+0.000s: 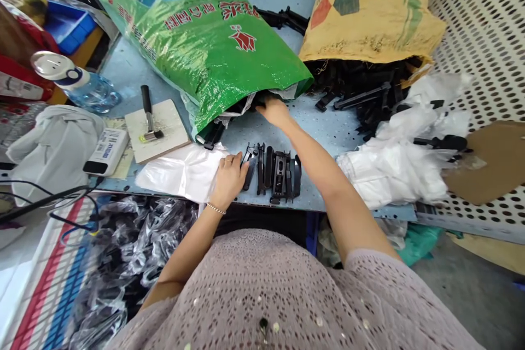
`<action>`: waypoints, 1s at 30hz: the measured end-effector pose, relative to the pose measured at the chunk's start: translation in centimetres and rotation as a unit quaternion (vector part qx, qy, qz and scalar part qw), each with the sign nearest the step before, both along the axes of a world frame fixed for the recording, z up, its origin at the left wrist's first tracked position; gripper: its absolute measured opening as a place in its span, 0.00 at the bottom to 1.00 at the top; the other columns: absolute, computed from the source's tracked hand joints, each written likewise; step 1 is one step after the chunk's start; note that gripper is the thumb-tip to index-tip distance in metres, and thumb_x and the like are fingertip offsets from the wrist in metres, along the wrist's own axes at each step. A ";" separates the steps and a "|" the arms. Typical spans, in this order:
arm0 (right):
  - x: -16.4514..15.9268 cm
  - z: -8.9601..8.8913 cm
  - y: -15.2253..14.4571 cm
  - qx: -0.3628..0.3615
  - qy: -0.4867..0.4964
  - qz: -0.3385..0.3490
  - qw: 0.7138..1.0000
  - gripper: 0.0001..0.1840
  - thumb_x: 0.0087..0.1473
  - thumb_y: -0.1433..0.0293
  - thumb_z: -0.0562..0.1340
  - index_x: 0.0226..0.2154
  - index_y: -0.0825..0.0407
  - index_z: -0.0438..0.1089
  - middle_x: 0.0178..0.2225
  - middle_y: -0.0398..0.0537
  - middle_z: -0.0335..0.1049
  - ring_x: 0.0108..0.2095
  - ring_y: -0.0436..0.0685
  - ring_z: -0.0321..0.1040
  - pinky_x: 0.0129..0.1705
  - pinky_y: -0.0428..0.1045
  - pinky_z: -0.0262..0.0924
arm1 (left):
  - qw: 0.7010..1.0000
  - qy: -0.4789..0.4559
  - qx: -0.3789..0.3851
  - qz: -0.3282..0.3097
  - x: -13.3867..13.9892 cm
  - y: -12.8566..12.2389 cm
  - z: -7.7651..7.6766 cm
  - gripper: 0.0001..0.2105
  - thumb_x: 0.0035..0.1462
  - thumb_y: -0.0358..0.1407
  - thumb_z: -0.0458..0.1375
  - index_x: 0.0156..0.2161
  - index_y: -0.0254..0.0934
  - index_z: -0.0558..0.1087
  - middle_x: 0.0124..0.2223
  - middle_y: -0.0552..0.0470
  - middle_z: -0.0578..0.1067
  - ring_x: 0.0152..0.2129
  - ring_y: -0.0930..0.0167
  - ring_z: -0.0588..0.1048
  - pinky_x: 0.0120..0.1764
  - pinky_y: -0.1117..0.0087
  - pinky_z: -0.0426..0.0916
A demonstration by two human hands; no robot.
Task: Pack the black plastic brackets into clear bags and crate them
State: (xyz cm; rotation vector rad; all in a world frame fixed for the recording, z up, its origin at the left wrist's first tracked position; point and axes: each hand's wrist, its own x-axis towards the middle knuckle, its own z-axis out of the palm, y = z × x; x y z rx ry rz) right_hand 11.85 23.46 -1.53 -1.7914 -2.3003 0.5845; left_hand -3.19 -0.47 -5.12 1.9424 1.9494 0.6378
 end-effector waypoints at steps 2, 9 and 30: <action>3.1 1.0 -2.2 -0.024 0.089 -0.020 0.996 0.13 0.63 0.61 0.63 0.38 0.54 0.71 0.36 0.55 0.77 0.38 0.63 0.74 0.41 0.54 0.66 | 0.997 -0.072 0.032 -0.005 -0.7 0.0 0.3 0.22 0.71 0.44 0.50 0.59 0.30 0.74 0.54 0.31 0.76 0.55 0.52 0.71 0.61 0.47 0.65; 8.8 3.9 -17.6 -0.148 0.311 -0.023 0.939 0.20 0.61 0.50 0.64 0.35 0.48 0.65 0.24 0.39 0.66 0.23 0.51 0.61 0.26 0.47 0.55 | 0.728 -0.679 -0.093 0.026 3.3 2.1 3.7 0.24 0.65 0.56 0.56 0.55 0.41 0.73 0.52 0.44 0.79 0.48 0.63 0.78 0.54 0.58 0.73; 4.0 3.8 -23.0 0.149 0.154 0.286 0.934 0.27 0.72 0.50 0.48 0.39 0.50 0.73 0.37 0.53 0.75 0.37 0.60 0.69 0.40 0.53 0.61 | 0.666 -0.717 -0.192 0.068 2.1 0.1 7.5 0.23 0.61 0.50 0.61 0.53 0.36 0.74 0.30 0.54 0.73 0.20 0.77 0.69 0.24 0.73 0.68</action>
